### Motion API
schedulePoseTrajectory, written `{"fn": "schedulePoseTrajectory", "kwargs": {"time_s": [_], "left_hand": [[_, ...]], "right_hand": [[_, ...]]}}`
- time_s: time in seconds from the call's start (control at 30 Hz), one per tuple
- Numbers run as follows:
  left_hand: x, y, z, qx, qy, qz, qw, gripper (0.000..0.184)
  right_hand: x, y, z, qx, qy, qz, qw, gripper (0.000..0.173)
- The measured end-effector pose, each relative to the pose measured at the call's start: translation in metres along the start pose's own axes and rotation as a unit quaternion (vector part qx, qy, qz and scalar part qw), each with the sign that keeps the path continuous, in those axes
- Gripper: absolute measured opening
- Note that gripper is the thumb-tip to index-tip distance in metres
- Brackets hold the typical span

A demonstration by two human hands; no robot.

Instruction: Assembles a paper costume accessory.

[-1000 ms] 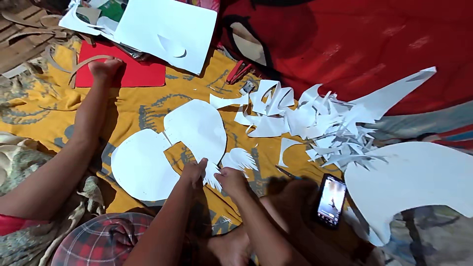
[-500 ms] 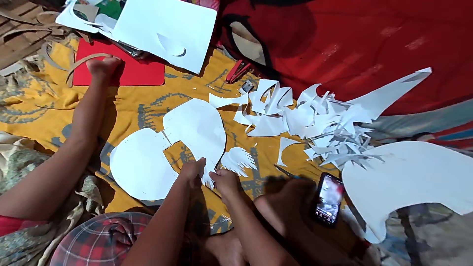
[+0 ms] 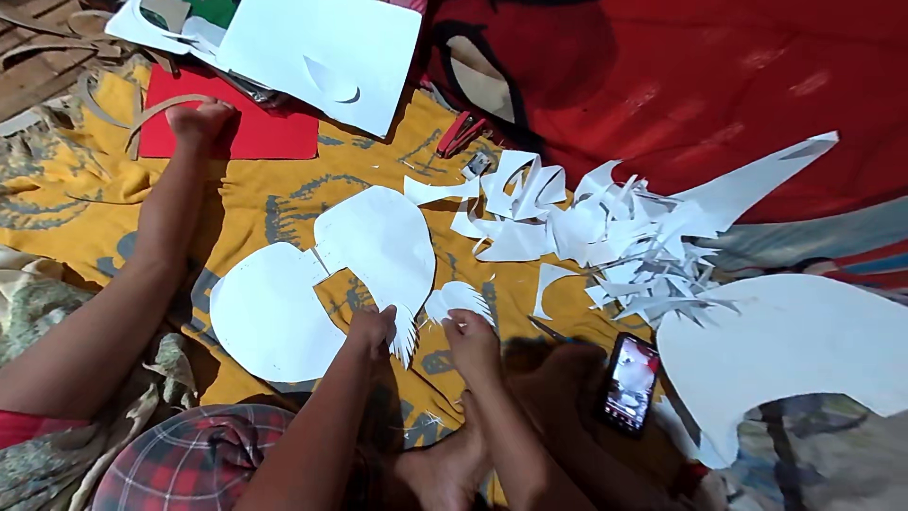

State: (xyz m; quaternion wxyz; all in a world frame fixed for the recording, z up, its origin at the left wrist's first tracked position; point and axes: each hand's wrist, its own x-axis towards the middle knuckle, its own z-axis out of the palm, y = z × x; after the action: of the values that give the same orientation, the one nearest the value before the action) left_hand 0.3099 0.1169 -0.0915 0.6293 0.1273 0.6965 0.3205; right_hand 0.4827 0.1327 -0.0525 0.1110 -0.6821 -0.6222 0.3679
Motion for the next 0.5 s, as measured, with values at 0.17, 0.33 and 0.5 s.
{"fn": "schedulePoseTrajectory", "kwargs": {"time_s": [0.17, 0.33, 0.5], "left_hand": [[-0.001, 0.002, -0.001, 0.010, 0.001, -0.004, 1.000, 0.026], [-0.001, 0.002, -0.006, 0.000, -0.033, -0.011, 0.999, 0.025], [0.001, 0.001, -0.010, -0.002, -0.050, -0.011, 0.999, 0.021]], "right_hand": [[0.009, 0.007, -0.005, -0.181, -0.040, -0.066, 0.980, 0.040], [0.012, 0.007, 0.002, -0.254, -0.056, -0.047, 0.964, 0.060], [-0.003, -0.010, 0.006, -0.068, -0.087, -0.036, 0.993, 0.045]]}}
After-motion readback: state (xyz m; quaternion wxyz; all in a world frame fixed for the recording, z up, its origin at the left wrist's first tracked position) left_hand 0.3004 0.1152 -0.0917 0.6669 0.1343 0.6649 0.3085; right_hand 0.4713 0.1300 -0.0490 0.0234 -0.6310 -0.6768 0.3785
